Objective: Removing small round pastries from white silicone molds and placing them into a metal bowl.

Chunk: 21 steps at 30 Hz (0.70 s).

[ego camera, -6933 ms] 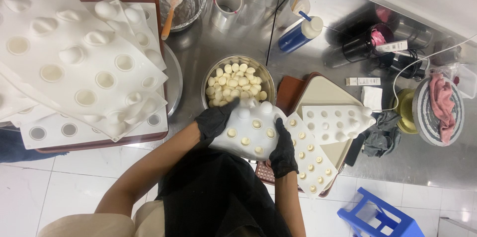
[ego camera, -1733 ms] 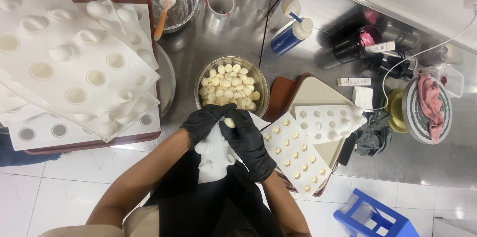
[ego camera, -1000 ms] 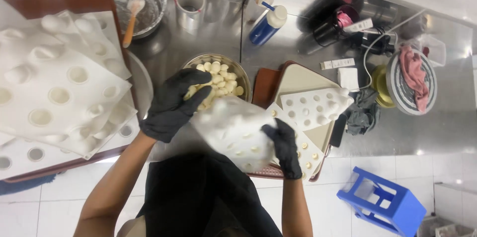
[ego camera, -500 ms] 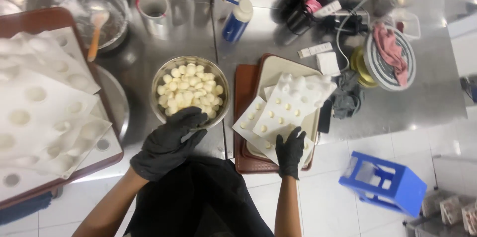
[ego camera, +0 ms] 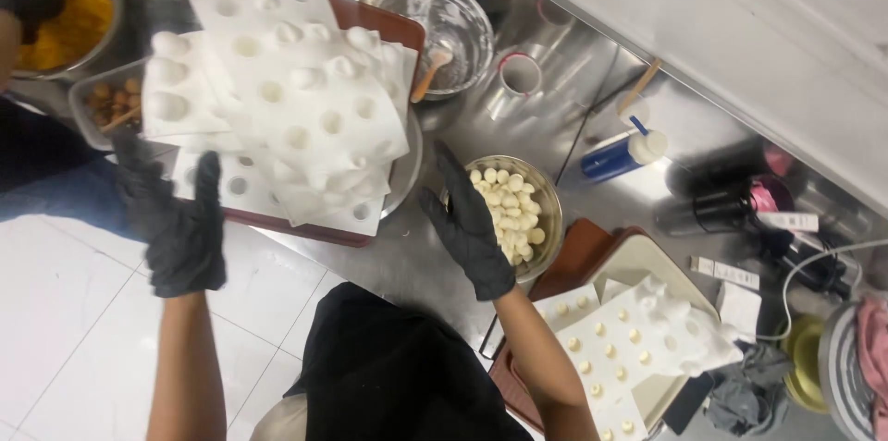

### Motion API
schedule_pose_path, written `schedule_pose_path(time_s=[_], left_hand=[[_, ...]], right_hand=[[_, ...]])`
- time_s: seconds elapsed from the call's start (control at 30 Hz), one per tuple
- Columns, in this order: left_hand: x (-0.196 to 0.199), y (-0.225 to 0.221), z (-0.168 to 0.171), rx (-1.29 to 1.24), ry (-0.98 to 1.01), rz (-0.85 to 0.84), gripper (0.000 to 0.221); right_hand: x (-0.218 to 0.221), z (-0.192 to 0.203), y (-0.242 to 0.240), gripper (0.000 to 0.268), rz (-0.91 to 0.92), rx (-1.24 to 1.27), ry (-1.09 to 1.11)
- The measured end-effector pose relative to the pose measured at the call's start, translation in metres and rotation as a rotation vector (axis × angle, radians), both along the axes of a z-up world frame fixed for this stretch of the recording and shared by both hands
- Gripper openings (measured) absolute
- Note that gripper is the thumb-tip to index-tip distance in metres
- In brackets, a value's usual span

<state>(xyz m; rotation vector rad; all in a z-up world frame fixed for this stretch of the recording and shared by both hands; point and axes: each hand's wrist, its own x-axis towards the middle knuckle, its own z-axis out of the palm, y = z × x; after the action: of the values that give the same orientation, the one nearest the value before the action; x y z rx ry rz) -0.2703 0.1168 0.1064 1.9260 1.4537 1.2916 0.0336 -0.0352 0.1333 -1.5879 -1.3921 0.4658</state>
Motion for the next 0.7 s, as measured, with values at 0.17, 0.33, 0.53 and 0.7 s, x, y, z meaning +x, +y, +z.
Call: schedule_pose_path(time_s=[0.17,0.33,0.53,0.7], left_hand=[[0.026,-0.02,-0.072,-0.548,-0.575,-0.119,0.074],[0.042,-0.018,-0.071,-0.584,-0.432,-0.182,0.073],[0.016,-0.004,-0.091,-0.692,-0.927,-0.337,0.057],[0.037,-0.001,-0.055,-0.713,-0.888,-0.314,0.072]], right_hand=[[-0.015,0.004,0.088,0.073,0.122,0.076,0.044],[-0.015,-0.011,0.116,0.057,0.261,0.042,0.321],[-0.038,0.035,0.116,0.05,0.006,-0.492,0.934],[-0.025,-0.035,0.101,0.045,0.315,-0.103,0.446]])
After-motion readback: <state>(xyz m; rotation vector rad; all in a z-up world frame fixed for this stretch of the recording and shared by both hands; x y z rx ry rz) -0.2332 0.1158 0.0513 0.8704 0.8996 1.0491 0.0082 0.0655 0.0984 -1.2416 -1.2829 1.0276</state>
